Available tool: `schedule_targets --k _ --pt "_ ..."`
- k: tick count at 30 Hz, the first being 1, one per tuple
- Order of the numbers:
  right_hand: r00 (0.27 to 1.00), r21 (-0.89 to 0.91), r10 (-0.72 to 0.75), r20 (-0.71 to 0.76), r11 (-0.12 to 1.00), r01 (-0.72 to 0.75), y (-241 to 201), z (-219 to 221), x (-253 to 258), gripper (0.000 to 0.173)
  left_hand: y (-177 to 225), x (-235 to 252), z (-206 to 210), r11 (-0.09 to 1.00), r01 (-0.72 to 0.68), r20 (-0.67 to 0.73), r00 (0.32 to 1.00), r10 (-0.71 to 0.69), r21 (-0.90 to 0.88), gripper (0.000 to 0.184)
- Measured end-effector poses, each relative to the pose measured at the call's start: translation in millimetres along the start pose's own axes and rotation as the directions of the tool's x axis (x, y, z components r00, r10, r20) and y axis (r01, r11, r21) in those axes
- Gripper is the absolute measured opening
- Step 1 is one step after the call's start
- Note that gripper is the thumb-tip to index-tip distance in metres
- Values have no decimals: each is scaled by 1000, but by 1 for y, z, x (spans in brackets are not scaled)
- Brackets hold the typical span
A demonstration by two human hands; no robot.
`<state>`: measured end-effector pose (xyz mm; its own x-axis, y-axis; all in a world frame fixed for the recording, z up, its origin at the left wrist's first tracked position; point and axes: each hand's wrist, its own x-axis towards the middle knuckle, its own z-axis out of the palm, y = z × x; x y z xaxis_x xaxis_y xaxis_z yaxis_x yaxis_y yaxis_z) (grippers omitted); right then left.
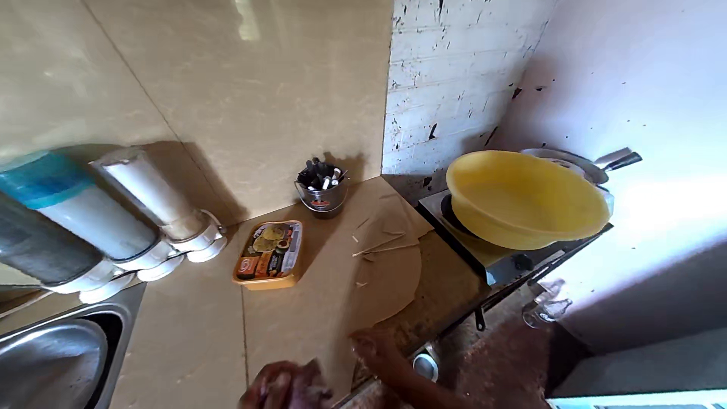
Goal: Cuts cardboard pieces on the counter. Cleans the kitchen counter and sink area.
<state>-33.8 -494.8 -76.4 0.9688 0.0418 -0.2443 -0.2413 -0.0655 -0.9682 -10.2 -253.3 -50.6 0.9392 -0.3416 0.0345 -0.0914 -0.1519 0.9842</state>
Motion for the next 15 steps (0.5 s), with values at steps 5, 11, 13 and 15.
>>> schedule_targets --k 5,11,13,15 --pt "980 424 197 12 887 -183 1 -84 3 41 6 60 134 997 65 167 984 -58 -35 26" --pt "928 -145 41 -370 984 -101 29 -167 14 32 -22 70 163 885 32 149 982 -115 465 29" --pt "891 -145 -113 -439 988 53 31 -172 5 28 -15 63 160 901 102 192 961 -198 422 36" --pt "808 -166 -283 -516 959 230 28 -173 -6 23 4 56 156 913 174 215 940 -266 368 39"
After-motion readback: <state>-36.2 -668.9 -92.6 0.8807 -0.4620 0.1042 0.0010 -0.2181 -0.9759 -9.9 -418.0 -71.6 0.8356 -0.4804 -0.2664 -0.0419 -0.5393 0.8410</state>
